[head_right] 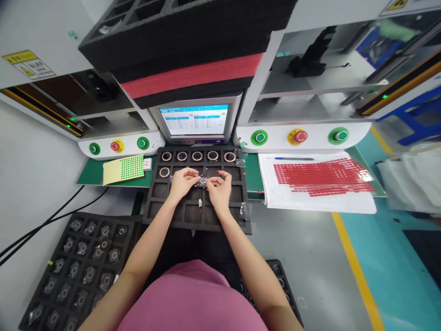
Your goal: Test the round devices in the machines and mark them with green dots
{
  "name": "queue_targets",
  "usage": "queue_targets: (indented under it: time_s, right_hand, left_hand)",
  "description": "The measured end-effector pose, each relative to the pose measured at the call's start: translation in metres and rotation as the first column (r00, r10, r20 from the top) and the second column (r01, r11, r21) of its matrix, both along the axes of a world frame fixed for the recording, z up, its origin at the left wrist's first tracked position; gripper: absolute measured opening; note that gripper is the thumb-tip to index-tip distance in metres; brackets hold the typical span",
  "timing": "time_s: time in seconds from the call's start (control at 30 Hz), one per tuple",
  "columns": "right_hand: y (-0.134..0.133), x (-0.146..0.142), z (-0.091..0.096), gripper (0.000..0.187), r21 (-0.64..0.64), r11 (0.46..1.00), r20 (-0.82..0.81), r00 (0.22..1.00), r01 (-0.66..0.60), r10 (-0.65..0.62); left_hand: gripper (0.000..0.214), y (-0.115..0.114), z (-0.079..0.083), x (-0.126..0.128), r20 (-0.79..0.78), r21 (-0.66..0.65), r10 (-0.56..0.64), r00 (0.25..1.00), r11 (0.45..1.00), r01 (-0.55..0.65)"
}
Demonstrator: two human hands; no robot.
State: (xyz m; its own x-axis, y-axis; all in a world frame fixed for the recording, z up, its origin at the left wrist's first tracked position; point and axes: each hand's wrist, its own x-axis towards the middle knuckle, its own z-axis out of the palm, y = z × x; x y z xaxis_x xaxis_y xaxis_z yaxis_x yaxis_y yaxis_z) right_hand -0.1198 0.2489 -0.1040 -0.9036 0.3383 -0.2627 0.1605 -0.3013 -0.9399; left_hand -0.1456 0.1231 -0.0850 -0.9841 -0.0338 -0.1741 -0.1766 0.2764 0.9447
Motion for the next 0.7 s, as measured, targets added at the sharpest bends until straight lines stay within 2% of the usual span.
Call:
queue_targets:
  time_s: [0.23,0.33,0.43,0.57,0.7]
  right_hand:
    - [-0.004,0.0,-0.01,0.057,0.121,0.992,0.022,0.999,0.028,-0.03]
    - [-0.004,0.001,-0.014,0.054,0.201,0.98,0.027,0.999,0.019,-0.025]
    - [-0.004,0.001,-0.019,0.05,0.302,0.953,0.023,1.0,-0.001,-0.007]
    - [0.001,0.001,-0.025,0.048,0.487,0.873,0.007,0.999,-0.032,0.033]
    - [0.011,0.004,-0.022,0.046,0.695,0.719,-0.064,0.994,-0.022,0.092]
  left_hand:
    - [0.016,0.006,0.002,-0.019,-0.073,-0.233,-0.128,0.989,0.966,0.108]
    - [0.017,0.008,-0.001,-0.019,-0.096,-0.327,-0.186,0.978,0.934,0.146]
    - [0.017,0.011,-0.004,-0.017,-0.134,-0.435,-0.208,0.969,0.891,0.131]
    - [0.018,0.014,-0.005,-0.013,-0.208,-0.538,-0.218,0.954,0.84,0.075]
    - [0.022,-0.004,0.006,-0.006,-0.305,-0.587,-0.226,0.925,0.809,0.004]
